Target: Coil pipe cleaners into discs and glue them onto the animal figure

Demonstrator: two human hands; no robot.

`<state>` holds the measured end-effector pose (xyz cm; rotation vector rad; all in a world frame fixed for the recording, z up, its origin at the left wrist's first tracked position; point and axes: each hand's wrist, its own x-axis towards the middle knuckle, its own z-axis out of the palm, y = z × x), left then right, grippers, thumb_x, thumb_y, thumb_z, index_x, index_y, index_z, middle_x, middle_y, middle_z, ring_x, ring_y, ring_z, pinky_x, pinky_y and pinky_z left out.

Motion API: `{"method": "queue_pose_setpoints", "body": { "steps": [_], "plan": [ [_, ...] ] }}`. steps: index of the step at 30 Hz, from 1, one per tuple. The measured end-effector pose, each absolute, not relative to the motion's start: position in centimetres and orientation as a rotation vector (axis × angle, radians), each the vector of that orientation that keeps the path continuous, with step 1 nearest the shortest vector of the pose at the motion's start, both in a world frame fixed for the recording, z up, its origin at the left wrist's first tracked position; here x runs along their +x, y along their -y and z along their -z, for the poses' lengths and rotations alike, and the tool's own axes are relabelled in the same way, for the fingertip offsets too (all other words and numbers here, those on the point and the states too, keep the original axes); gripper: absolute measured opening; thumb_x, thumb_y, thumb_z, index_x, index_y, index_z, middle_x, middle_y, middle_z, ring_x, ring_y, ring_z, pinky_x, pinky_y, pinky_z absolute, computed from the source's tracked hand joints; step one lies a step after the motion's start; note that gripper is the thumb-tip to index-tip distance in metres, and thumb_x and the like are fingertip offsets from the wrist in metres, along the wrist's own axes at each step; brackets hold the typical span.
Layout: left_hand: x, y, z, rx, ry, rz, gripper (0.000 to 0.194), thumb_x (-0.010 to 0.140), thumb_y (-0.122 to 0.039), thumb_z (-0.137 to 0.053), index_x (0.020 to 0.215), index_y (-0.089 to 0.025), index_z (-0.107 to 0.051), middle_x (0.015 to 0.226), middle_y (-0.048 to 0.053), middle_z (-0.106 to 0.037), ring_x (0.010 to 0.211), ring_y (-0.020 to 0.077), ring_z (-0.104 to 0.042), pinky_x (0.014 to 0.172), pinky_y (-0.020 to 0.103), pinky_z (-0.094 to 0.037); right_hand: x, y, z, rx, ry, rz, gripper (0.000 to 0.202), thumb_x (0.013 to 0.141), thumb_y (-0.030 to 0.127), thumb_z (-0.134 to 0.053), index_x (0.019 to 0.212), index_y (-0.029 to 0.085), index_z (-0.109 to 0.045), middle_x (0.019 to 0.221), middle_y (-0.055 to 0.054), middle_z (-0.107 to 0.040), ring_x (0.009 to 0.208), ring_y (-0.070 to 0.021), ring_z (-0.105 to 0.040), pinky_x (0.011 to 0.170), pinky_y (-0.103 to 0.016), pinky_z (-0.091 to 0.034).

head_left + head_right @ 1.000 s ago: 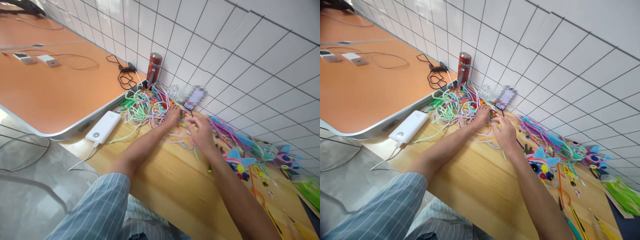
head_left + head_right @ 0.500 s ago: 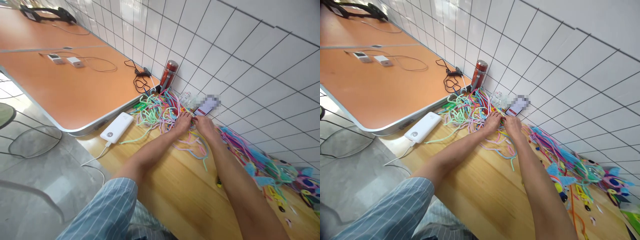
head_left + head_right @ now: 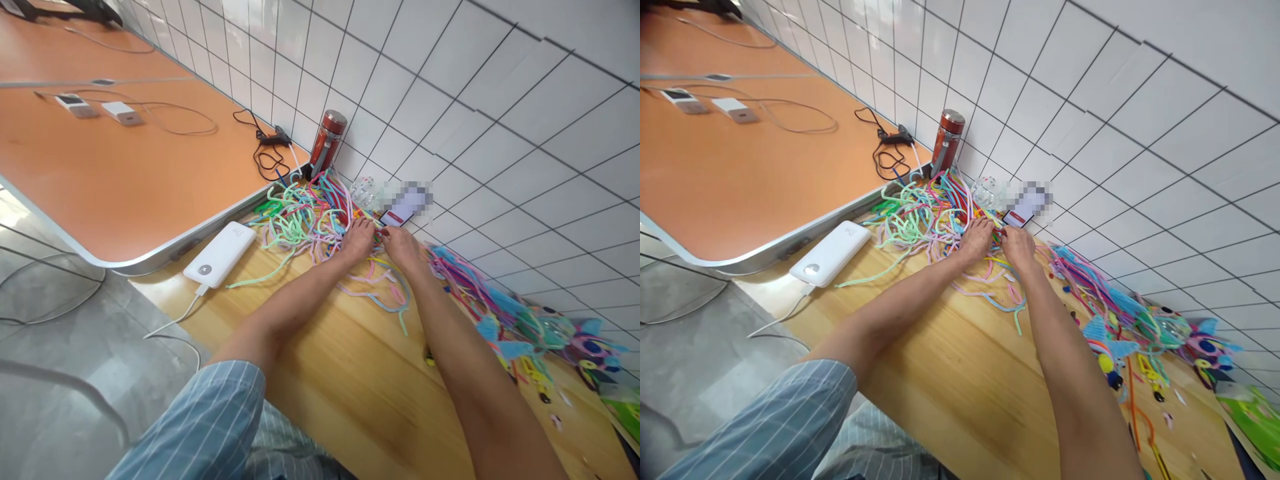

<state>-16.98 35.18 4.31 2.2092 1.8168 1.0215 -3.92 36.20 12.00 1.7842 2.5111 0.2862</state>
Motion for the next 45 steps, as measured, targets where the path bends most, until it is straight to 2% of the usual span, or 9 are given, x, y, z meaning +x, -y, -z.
{"method": "queue_pose_setpoints", "body": {
  "steps": [7, 11, 17, 22, 27, 34, 40, 45],
  "plan": [
    [-17.0, -34.9, -4.6, 2.215, -1.791, -1.021, 0.036, 0.104, -0.017, -0.045, 0.134, -0.016, -0.064, 0.148, 0.014, -0.065, 0.149, 0.0261, -0.050, 0.131, 0.045, -0.031, -4.4, -36.3, -12.1, 1.784, -2.499, -0.293, 0.036, 0.103, 0.019, -0.048, 0.131, 0.017, -0.072, 0.124, -0.017, -0.078, 0.113, -0.0250, -0.072, 0.094, -0.031, -0.048],
    [-17.1, -34.8, -4.6, 2.219, -1.781, -1.013, 0.039, 0.104, -0.017, -0.045, 0.137, -0.018, -0.064, 0.152, 0.011, -0.063, 0.151, 0.0270, -0.047, 0.132, 0.047, -0.030, -4.6, -36.6, -12.3, 1.757, -2.498, -0.309, 0.033, 0.103, 0.019, -0.050, 0.123, 0.017, -0.076, 0.122, -0.017, -0.078, 0.115, -0.0239, -0.070, 0.096, -0.030, -0.048],
    [-17.0, -34.9, -4.6, 2.218, -1.785, -0.988, 0.040, 0.103, -0.016, -0.044, 0.138, -0.013, -0.065, 0.154, 0.014, -0.061, 0.152, 0.0298, -0.046, 0.132, 0.048, -0.031, -4.6, -37.0, -12.7, 1.789, -2.453, -0.336, 0.031, 0.102, 0.022, -0.053, 0.121, 0.019, -0.078, 0.123, -0.015, -0.079, 0.112, -0.0244, -0.072, 0.092, -0.031, -0.048],
    [-16.9, -34.8, -4.7, 2.198, -1.797, -0.981, 0.043, 0.104, -0.015, -0.041, 0.140, -0.010, -0.063, 0.156, 0.016, -0.059, 0.154, 0.0288, -0.045, 0.133, 0.047, -0.031, -4.4, -36.8, -13.3, 1.793, -2.425, -0.363, 0.030, 0.101, 0.026, -0.054, 0.112, 0.021, -0.082, 0.113, -0.014, -0.082, 0.103, -0.0246, -0.073, 0.085, -0.032, -0.048],
    [-16.8, -34.8, -4.8, 2.143, -1.827, -0.957, 0.046, 0.104, -0.015, -0.039, 0.145, -0.005, -0.059, 0.162, 0.019, -0.053, 0.158, 0.0291, -0.041, 0.135, 0.044, -0.029, -4.4, -36.0, -13.7, 1.739, -2.463, -0.371, 0.031, 0.100, 0.029, -0.053, 0.108, 0.024, -0.083, 0.113, -0.012, -0.083, 0.104, -0.0258, -0.073, 0.085, -0.033, -0.048],
    [-16.6, -35.2, -4.4, 2.083, -1.857, -0.949, 0.049, 0.103, -0.014, -0.039, 0.149, -0.007, -0.056, 0.164, 0.019, -0.051, 0.160, 0.0277, -0.038, 0.132, 0.044, -0.035, -4.0, -35.0, -13.9, 1.756, -2.477, -0.391, 0.037, 0.103, 0.029, -0.048, 0.115, 0.018, -0.081, 0.113, -0.017, -0.082, 0.102, -0.0282, -0.074, 0.085, -0.035, -0.048],
    [-16.6, -35.1, -4.4, 2.084, -1.860, -0.971, 0.050, 0.104, -0.016, -0.039, 0.150, -0.006, -0.055, 0.164, 0.018, -0.051, 0.160, 0.0292, -0.037, 0.133, 0.044, -0.032, -4.9, -35.0, -13.4, 1.778, -2.496, -0.369, 0.037, 0.104, 0.031, -0.048, 0.122, 0.023, -0.080, 0.117, -0.013, -0.082, 0.103, -0.0256, -0.074, 0.085, -0.033, -0.048],
    [-16.6, -35.1, -4.3, 2.089, -1.864, -0.971, 0.050, 0.103, -0.015, -0.039, 0.149, -0.007, -0.056, 0.164, 0.018, -0.051, 0.160, 0.0284, -0.038, 0.133, 0.045, -0.033, -5.0, -35.2, -13.5, 1.778, -2.495, -0.382, 0.038, 0.105, 0.028, -0.047, 0.116, 0.020, -0.082, 0.116, -0.015, -0.082, 0.103, -0.0264, -0.074, 0.084, -0.033, -0.048]
  ]
}}
